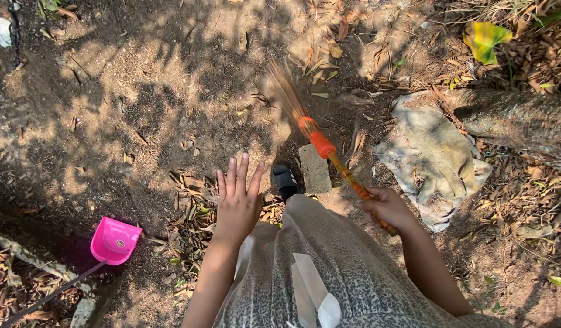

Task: The person picks up a plastic bottle by hand and places it on a pile of discarded items before sweeping dried leaves and debris across a dirt ground using a broom.

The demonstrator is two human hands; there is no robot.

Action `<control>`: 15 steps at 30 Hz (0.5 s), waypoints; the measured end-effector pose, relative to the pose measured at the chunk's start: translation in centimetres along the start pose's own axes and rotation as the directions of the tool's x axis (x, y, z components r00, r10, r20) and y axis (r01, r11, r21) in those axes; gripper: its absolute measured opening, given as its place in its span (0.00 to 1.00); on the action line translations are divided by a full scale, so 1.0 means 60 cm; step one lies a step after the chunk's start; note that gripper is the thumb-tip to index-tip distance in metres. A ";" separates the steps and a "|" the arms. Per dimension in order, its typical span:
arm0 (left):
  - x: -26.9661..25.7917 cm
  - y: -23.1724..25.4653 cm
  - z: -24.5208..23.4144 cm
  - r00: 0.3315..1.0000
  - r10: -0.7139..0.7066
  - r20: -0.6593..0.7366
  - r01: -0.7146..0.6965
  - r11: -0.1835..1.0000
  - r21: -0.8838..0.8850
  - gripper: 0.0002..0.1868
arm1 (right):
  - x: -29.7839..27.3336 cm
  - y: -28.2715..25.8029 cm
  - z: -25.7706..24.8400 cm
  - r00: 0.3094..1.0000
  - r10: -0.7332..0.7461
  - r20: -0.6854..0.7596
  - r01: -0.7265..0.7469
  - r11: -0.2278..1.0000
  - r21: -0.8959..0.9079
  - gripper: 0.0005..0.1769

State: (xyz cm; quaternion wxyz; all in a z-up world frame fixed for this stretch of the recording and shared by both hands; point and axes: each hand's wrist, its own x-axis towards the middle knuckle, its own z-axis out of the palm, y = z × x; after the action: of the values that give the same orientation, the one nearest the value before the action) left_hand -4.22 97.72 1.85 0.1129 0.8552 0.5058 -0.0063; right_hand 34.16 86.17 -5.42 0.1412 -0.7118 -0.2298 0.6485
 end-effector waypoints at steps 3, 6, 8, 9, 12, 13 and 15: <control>0.015 -0.005 -0.004 0.999 0.007 -0.054 -0.012 0.995 -0.097 0.37 | 0.006 -0.035 -0.042 0.987 0.036 -0.154 -0.045 0.997 -0.057 0.31; 0.023 -0.018 -0.008 1.000 -0.004 0.010 0.004 0.998 -0.057 0.38 | 0.073 -0.037 -0.084 0.943 0.064 -0.325 -0.143 0.964 -0.225 0.25; 0.030 -0.028 -0.009 0.996 -0.003 0.085 0.003 1.000 -0.005 0.39 | 0.147 -0.023 -0.102 0.913 0.085 -0.398 -0.162 0.973 -0.165 0.19; 0.033 -0.033 -0.010 0.992 -0.004 0.123 0.001 1.000 0.022 0.40 | 0.183 -0.014 -0.102 0.896 0.098 -0.432 -0.171 0.976 -0.134 0.17; 0.053 -0.050 -0.011 0.984 0.007 0.181 -0.007 1.000 -0.005 0.41 | 0.271 -0.003 -0.061 0.902 0.165 -0.399 -0.220 0.971 -0.095 0.15; 0.062 -0.054 -0.013 0.985 0.026 0.172 -0.024 1.000 -0.011 0.41 | 0.286 -0.007 -0.033 0.912 0.134 -0.387 -0.229 0.951 -0.210 0.15; 0.082 -0.056 -0.013 0.985 0.071 0.158 -0.065 0.997 -0.037 0.41 | 0.268 -0.008 0.009 0.940 0.122 -0.320 -0.127 0.992 0.005 0.20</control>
State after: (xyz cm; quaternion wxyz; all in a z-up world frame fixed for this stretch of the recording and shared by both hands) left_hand -4.82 103.70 1.38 0.1666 0.8668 0.4657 -0.0629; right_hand 34.43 94.76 -19.02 0.1295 -0.8217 -0.1637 0.5303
